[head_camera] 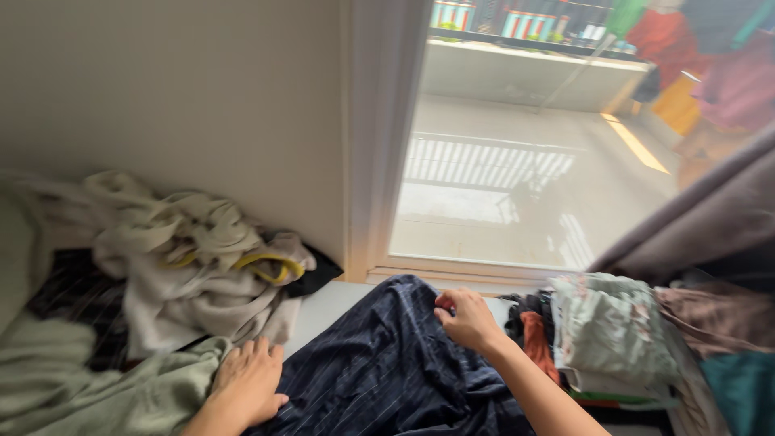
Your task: The person folds several pieces of clothing one by one on a white surface near a window. They smooth and fold a light blue patterned shirt, a light green patterned short, dark striped shorts, and a cream-colored short, stacking each folded item to the right.
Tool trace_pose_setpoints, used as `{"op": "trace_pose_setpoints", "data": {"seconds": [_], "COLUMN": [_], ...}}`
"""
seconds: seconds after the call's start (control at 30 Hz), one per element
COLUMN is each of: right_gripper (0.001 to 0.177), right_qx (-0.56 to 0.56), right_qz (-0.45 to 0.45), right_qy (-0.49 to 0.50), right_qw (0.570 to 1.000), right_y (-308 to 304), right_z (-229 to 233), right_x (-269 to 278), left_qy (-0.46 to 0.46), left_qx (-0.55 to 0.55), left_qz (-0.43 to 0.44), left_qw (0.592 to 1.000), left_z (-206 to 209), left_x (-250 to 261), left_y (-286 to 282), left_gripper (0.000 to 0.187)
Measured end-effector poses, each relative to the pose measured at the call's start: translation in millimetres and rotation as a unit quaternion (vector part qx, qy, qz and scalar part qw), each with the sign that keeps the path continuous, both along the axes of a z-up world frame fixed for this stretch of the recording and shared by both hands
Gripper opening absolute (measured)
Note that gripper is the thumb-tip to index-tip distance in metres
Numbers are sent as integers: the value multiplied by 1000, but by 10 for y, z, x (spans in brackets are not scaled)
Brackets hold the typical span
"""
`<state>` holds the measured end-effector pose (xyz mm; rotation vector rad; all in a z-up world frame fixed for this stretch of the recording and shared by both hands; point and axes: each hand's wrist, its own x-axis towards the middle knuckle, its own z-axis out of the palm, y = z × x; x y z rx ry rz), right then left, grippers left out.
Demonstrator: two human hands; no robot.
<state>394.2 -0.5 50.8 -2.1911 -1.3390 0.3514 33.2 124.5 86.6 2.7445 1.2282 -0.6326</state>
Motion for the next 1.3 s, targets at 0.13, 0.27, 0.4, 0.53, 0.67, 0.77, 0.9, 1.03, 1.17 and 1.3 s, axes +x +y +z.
{"op": "trace_pose_setpoints", "data": {"seconds": [0.13, 0.27, 0.4, 0.53, 0.67, 0.77, 0.9, 1.03, 1.17, 1.3], "right_gripper": [33, 47, 34, 28, 23, 30, 54, 60, 63, 74], "right_qx": [-15, -132, -104, 60, 97, 201, 202, 98, 0, -44], "right_qz": [-57, -137, -139, -142, -189, -52, 211, 302, 200, 110], "right_qy": [-24, -44, 54, 71, 92, -176, -200, -206, -233, -259], "right_qw": [998, 981, 983, 985, 973, 962, 935, 926, 952, 959], "right_y": [517, 817, 897, 781, 528, 376, 68, -38, -84, -18], "right_z": [-249, -373, -439, -448, -321, -140, -155, -267, -420, -524], "right_x": [-32, -21, 130, 352, 389, 105, -826, -1301, -824, -317], "left_qy": [-53, -85, -106, -171, -167, -298, -444, -422, -400, -397], "left_qx": [47, 67, 55, 87, 79, 36, 82, 270, 208, 216], "left_qz": [-34, -40, -12, 23, 92, 162, 42, -131, -90, -90], "left_qw": [997, 993, 993, 981, 978, 940, 891, 856, 888, 888], "left_z": [-197, -314, -377, -380, -317, -256, -434, -747, -1036, -1097], "left_x": [-207, -222, -223, -119, -36, 31, 440, 514, 205, 164], "left_y": [-79, -10, 108, 249, 324, 219, -301, -531, -459, -379], "left_gripper": [44, 31, 23, 22, 27, 33, 54, 79, 84, 88]}}
